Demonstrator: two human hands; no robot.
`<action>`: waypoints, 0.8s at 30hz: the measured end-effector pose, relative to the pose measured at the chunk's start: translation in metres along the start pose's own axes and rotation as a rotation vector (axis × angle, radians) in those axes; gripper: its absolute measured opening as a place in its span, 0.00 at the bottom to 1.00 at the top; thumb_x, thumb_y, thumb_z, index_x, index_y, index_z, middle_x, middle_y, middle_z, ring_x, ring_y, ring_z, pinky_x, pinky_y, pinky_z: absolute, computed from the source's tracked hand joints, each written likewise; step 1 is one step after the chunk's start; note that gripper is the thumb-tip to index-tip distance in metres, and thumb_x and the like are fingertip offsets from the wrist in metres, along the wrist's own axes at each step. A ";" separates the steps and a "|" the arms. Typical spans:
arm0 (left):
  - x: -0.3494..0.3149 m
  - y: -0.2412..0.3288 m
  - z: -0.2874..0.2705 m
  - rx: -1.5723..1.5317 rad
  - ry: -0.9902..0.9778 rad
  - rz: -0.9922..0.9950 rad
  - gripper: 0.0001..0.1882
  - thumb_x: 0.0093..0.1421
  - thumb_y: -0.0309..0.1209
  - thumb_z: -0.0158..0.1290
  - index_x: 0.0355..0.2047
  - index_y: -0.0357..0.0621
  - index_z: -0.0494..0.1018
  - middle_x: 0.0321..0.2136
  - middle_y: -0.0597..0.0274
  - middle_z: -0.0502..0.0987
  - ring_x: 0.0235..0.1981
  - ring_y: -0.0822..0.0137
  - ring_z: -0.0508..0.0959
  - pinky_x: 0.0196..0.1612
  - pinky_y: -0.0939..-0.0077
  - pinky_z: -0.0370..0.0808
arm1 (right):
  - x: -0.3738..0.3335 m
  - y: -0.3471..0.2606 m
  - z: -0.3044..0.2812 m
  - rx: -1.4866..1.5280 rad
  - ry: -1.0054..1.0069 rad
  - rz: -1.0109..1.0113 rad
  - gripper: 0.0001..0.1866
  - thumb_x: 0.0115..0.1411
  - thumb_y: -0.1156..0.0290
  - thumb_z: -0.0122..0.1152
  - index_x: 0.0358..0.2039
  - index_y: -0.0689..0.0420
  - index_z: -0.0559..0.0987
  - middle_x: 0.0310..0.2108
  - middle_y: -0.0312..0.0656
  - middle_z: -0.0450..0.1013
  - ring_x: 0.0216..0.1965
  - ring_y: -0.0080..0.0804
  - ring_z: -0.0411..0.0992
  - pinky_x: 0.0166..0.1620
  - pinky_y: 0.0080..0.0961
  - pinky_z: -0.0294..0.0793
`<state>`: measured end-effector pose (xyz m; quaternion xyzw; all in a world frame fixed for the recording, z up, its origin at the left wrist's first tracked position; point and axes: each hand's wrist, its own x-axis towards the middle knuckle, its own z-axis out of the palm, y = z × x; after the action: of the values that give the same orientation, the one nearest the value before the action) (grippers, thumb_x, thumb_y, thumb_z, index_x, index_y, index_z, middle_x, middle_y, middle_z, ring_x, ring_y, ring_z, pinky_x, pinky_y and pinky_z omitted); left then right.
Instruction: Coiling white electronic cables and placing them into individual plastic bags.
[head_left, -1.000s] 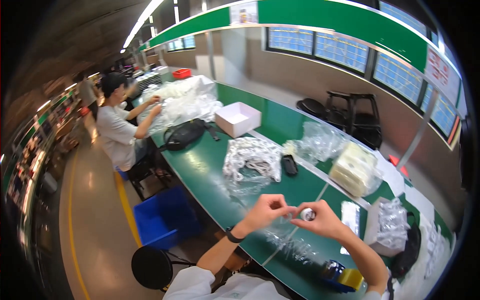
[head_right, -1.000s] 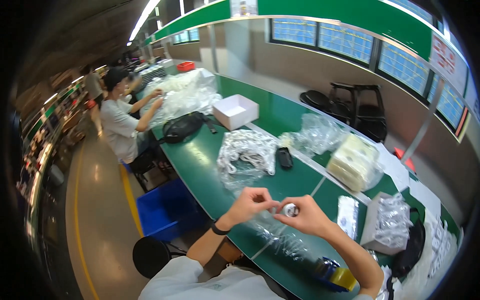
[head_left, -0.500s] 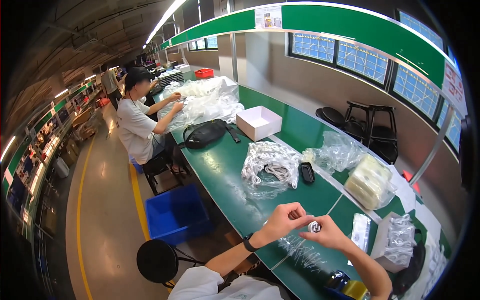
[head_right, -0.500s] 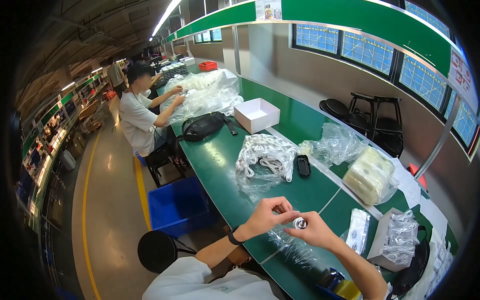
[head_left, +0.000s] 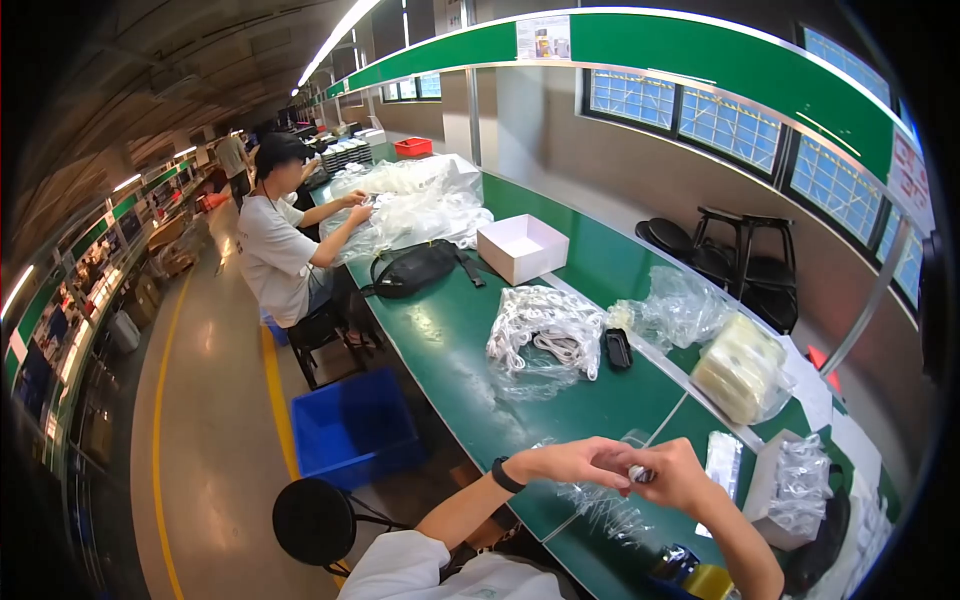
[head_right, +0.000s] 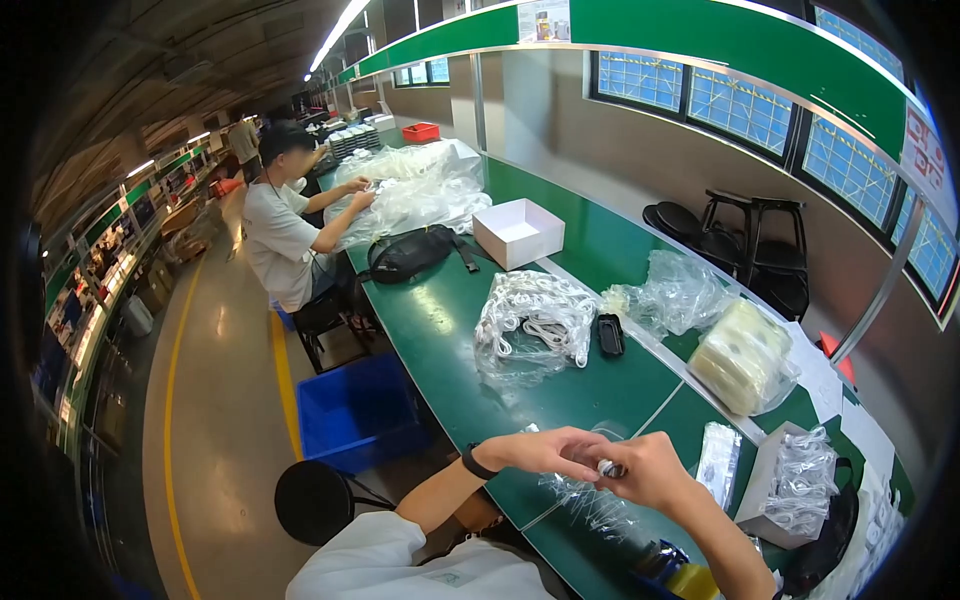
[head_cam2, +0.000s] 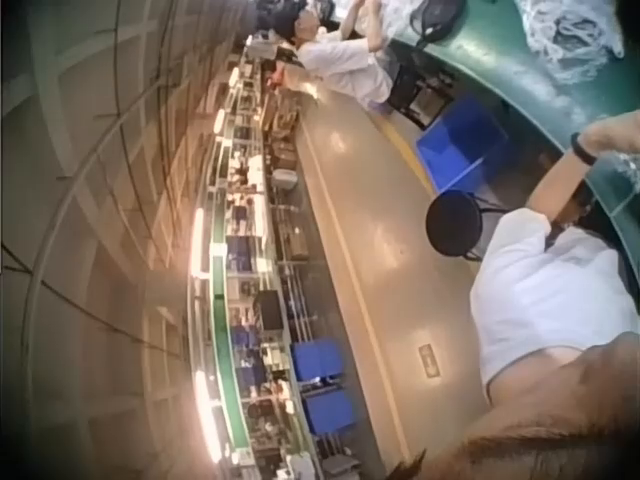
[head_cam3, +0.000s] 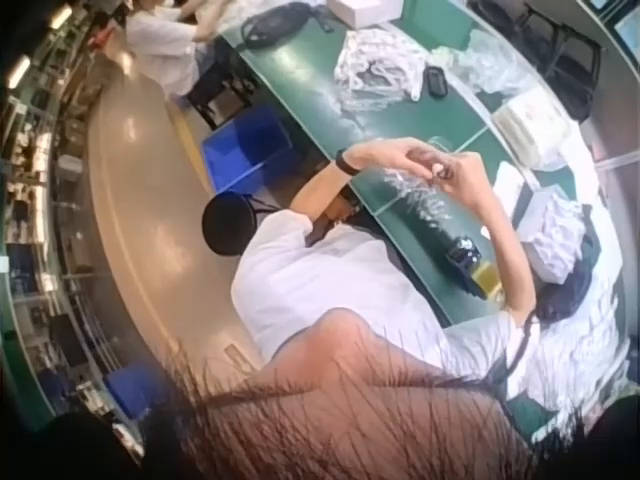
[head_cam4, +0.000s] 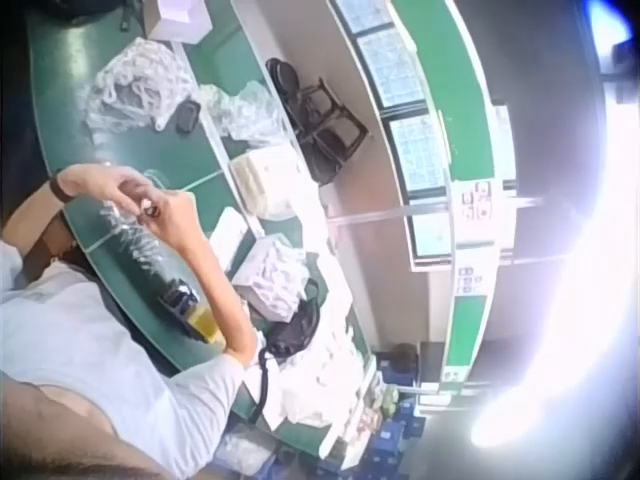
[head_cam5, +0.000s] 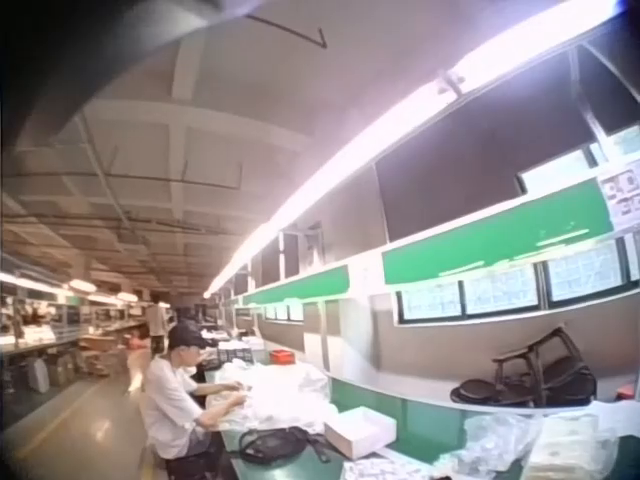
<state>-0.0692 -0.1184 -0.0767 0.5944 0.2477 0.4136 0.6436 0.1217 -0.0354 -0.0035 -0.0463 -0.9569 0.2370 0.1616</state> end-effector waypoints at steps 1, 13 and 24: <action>0.001 -0.001 0.000 -0.051 -0.007 0.007 0.21 0.65 0.28 0.54 0.56 0.37 0.65 0.37 0.65 0.75 0.41 0.73 0.77 0.47 0.76 0.73 | -0.002 -0.001 0.001 -0.039 -0.042 0.026 0.10 0.47 0.69 0.69 0.33 0.49 0.83 0.21 0.40 0.77 0.21 0.39 0.77 0.28 0.29 0.76; 0.005 -0.006 0.010 0.486 -0.024 -0.088 0.11 0.58 0.23 0.52 0.42 0.35 0.68 0.28 0.61 0.72 0.29 0.68 0.71 0.33 0.72 0.69 | -0.015 -0.004 0.003 0.372 -0.416 0.362 0.20 0.50 0.69 0.68 0.44 0.60 0.80 0.28 0.46 0.77 0.26 0.26 0.71 0.35 0.24 0.72; 0.024 0.009 0.036 0.743 0.184 0.139 0.10 0.50 0.24 0.53 0.33 0.37 0.68 0.25 0.47 0.74 0.29 0.44 0.75 0.31 0.58 0.68 | -0.028 -0.009 0.002 0.351 -0.359 0.364 0.16 0.52 0.67 0.66 0.39 0.62 0.79 0.27 0.44 0.76 0.28 0.35 0.73 0.36 0.28 0.73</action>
<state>-0.0289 -0.1192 -0.0581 0.7628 0.3967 0.3897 0.3299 0.1474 -0.0491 -0.0091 -0.1457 -0.8905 0.4282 -0.0496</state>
